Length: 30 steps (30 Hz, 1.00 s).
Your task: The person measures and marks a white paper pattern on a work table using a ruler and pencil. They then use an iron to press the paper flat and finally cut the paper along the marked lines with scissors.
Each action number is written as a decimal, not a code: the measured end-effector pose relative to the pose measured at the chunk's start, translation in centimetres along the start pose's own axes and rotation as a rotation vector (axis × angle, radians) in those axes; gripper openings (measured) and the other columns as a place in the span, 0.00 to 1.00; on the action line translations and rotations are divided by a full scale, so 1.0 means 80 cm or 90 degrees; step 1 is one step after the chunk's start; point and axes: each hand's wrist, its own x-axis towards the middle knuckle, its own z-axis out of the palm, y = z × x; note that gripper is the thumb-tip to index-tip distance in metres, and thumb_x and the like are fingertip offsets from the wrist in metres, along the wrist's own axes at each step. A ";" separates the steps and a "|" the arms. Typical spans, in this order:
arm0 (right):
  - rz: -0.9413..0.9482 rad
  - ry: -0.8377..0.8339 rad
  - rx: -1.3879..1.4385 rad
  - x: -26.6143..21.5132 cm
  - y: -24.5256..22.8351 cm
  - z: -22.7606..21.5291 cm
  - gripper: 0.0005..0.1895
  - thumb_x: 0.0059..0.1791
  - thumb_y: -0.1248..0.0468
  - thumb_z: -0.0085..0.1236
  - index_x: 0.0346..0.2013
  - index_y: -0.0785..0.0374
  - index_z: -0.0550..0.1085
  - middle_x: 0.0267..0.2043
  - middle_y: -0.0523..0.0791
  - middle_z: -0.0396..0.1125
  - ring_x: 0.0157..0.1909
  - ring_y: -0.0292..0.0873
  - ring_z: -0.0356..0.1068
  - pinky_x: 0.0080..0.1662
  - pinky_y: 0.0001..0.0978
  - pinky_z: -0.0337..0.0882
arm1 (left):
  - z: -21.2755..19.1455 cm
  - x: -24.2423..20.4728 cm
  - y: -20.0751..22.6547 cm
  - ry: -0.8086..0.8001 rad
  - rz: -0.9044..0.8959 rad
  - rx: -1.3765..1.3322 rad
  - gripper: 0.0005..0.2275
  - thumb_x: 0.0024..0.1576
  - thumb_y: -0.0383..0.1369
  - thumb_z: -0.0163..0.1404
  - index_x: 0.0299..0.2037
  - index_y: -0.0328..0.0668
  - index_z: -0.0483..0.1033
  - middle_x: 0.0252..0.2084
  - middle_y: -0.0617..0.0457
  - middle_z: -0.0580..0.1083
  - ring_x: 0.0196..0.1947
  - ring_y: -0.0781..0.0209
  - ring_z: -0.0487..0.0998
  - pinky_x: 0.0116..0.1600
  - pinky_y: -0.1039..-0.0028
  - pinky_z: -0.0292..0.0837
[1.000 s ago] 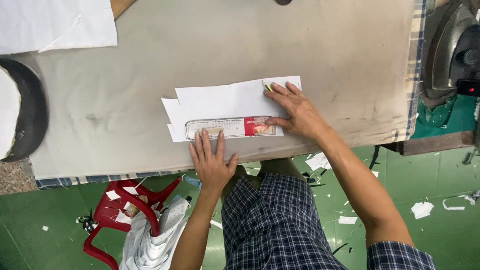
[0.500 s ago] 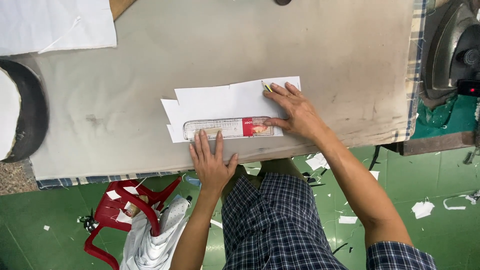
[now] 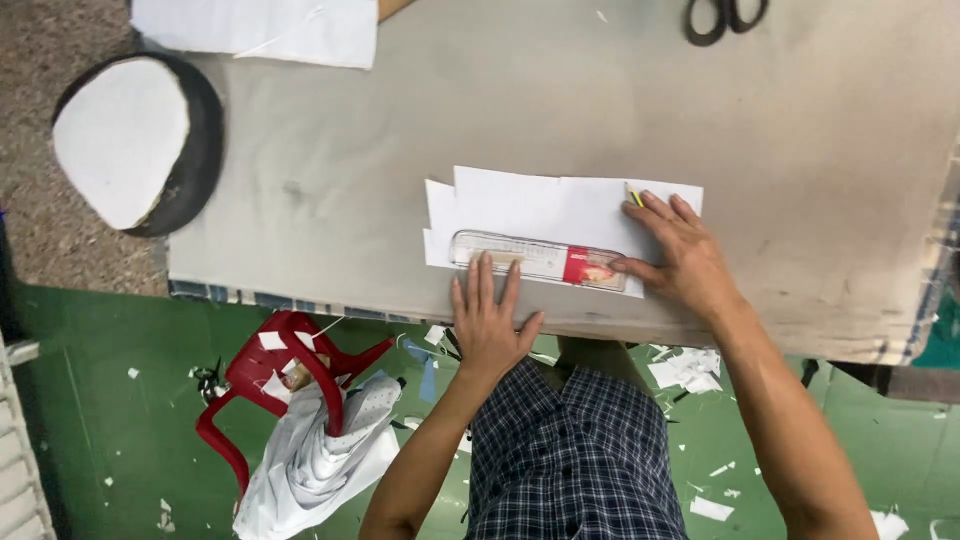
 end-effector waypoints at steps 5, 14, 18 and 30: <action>0.012 -0.025 -0.012 -0.005 0.006 0.010 0.40 0.39 0.50 0.73 0.62 0.62 0.73 0.61 0.48 0.72 0.69 0.51 0.65 0.74 0.50 0.55 | -0.011 0.005 0.001 0.015 -0.015 0.008 0.31 0.59 0.58 0.39 0.68 0.49 0.67 0.70 0.33 0.61 0.72 0.35 0.58 0.71 0.41 0.45; 0.017 -0.034 -0.042 -0.008 0.014 0.014 0.41 0.39 0.48 0.72 0.63 0.62 0.72 0.62 0.47 0.71 0.70 0.51 0.65 0.74 0.51 0.56 | -0.012 0.004 0.001 0.036 -0.018 0.002 0.30 0.59 0.56 0.41 0.68 0.50 0.67 0.69 0.34 0.63 0.71 0.36 0.60 0.71 0.42 0.47; 0.028 -0.042 -0.048 -0.005 0.006 0.010 0.40 0.40 0.49 0.72 0.62 0.63 0.73 0.62 0.48 0.72 0.70 0.51 0.65 0.74 0.51 0.56 | -0.004 -0.002 -0.001 0.049 -0.010 0.013 0.30 0.59 0.56 0.40 0.67 0.51 0.68 0.69 0.34 0.63 0.71 0.36 0.60 0.71 0.41 0.47; 0.035 -0.037 0.040 0.011 -0.012 -0.010 0.36 0.42 0.49 0.71 0.61 0.60 0.73 0.60 0.50 0.72 0.69 0.51 0.65 0.72 0.53 0.55 | 0.009 -0.009 -0.003 0.034 0.022 0.037 0.32 0.60 0.59 0.34 0.69 0.53 0.65 0.72 0.34 0.58 0.73 0.35 0.55 0.71 0.42 0.44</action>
